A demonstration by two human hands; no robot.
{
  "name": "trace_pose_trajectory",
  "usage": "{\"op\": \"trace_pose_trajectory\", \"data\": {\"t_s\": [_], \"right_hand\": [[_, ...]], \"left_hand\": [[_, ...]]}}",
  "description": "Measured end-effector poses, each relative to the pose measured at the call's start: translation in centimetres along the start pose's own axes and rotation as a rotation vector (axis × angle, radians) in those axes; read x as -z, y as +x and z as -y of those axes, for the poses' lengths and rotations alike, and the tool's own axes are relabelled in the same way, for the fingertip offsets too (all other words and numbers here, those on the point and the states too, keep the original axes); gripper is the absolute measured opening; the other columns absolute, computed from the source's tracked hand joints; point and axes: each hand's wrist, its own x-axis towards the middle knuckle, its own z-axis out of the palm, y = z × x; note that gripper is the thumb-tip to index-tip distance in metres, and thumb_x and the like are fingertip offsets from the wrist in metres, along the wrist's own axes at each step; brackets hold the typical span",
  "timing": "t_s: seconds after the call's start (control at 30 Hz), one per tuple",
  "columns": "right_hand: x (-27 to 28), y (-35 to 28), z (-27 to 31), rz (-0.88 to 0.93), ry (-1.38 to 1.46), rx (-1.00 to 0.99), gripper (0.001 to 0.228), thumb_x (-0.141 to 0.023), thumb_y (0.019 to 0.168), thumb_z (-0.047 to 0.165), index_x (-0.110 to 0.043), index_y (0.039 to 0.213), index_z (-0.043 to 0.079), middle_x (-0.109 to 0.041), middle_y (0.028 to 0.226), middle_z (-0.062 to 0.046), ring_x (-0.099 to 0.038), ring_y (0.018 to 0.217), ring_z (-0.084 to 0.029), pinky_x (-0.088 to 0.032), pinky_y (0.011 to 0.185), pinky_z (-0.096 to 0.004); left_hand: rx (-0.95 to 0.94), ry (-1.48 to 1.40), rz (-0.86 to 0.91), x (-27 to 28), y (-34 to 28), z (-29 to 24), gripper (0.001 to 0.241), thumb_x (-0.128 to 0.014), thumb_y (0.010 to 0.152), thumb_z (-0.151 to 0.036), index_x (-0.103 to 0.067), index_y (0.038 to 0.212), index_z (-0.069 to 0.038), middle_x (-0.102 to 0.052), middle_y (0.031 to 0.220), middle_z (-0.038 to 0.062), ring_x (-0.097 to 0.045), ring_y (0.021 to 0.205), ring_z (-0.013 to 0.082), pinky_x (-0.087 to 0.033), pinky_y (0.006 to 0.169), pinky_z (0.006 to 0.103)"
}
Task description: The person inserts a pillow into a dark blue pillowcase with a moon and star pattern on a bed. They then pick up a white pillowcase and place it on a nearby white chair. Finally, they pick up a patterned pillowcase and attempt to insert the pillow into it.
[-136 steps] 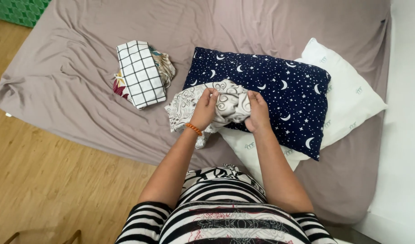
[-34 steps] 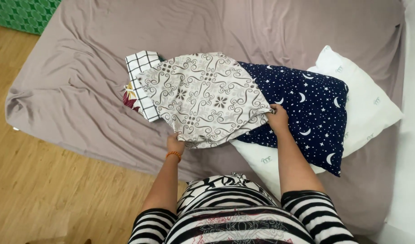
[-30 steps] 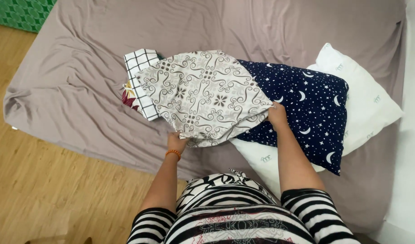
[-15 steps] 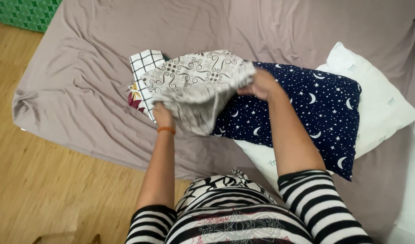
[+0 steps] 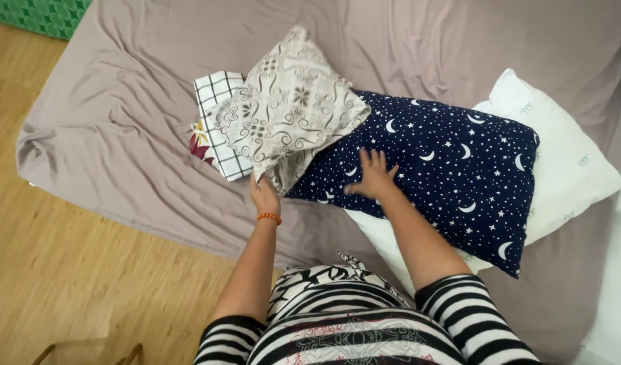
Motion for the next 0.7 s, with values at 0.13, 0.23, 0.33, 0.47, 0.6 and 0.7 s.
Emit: {"op": "trace_pose_trajectory", "data": {"t_s": [0.13, 0.23, 0.33, 0.47, 0.6, 0.7], "right_hand": [[-2.0, -4.7, 0.7, 0.148, -0.361, -0.007, 0.136, -0.093, 0.069, 0.045, 0.004, 0.164, 0.031, 0.009, 0.173, -0.019, 0.009, 0.158, -0.040, -0.007, 0.113, -0.079], [-5.9, -1.9, -3.1, -0.035, -0.546, -0.010, 0.114, -0.077, 0.085, 0.022, 0.003, 0.164, 0.040, 0.003, 0.172, -0.016, 0.001, 0.155, -0.039, -0.010, 0.106, -0.081], [-6.7, 0.1, -5.8, -0.292, -0.606, 0.046, 0.098, -0.064, 0.091, 0.010, -0.005, 0.162, 0.042, -0.016, 0.167, -0.014, -0.021, 0.149, -0.040, -0.020, 0.103, -0.080], [-4.5, 0.5, -6.7, -0.246, -0.426, 0.062, 0.088, -0.061, 0.095, 0.006, -0.023, 0.163, 0.047, -0.049, 0.148, -0.012, -0.050, 0.129, -0.034, -0.041, 0.104, -0.058], [-3.9, 1.4, -8.0, -0.199, -0.254, 0.083, 0.086, -0.067, 0.089, 0.000, -0.039, 0.159, 0.043, -0.057, 0.137, -0.009, -0.055, 0.120, -0.034, -0.048, 0.102, -0.045], [-1.4, -2.4, -6.7, -0.156, -0.234, 0.129, 0.093, -0.080, 0.078, 0.009, -0.038, 0.155, 0.040, -0.054, 0.139, -0.009, -0.046, 0.136, -0.030, -0.037, 0.117, -0.046]], "left_hand": [[-0.024, 0.122, 0.010, -0.2, -0.9, 1.1, 0.031, -0.051, 0.108, -0.023, -0.068, 0.121, -0.001, -0.054, 0.077, -0.004, -0.043, 0.066, 0.0057, -0.037, 0.058, 0.0268], [-0.038, 0.238, -0.023, -0.5, -1.4, 1.4, 0.033, -0.050, 0.106, -0.025, -0.069, 0.117, -0.001, -0.058, 0.076, -0.002, -0.046, 0.066, 0.0059, -0.041, 0.058, 0.0268], [-0.089, 0.232, -0.016, -0.2, -0.9, 2.3, 0.034, -0.050, 0.107, -0.026, -0.069, 0.116, 0.001, -0.063, 0.083, -0.002, -0.051, 0.072, 0.0050, -0.045, 0.064, 0.0256], [-0.205, 0.230, 0.003, 0.4, -0.4, 1.8, 0.036, -0.048, 0.110, -0.028, -0.068, 0.119, 0.001, -0.065, 0.087, -0.003, -0.054, 0.076, 0.0048, -0.045, 0.067, 0.0257], [0.050, 0.157, -0.019, -0.2, -1.3, -1.9, 0.036, -0.049, 0.107, -0.033, -0.069, 0.114, -0.003, -0.048, 0.065, -0.004, -0.040, 0.054, 0.0065, -0.032, 0.049, 0.0286], [0.102, 0.188, -0.035, -0.4, -1.5, -1.7, 0.037, -0.049, 0.106, -0.035, -0.068, 0.116, -0.005, -0.046, 0.061, -0.005, -0.040, 0.052, 0.0065, -0.033, 0.047, 0.0283]]}}
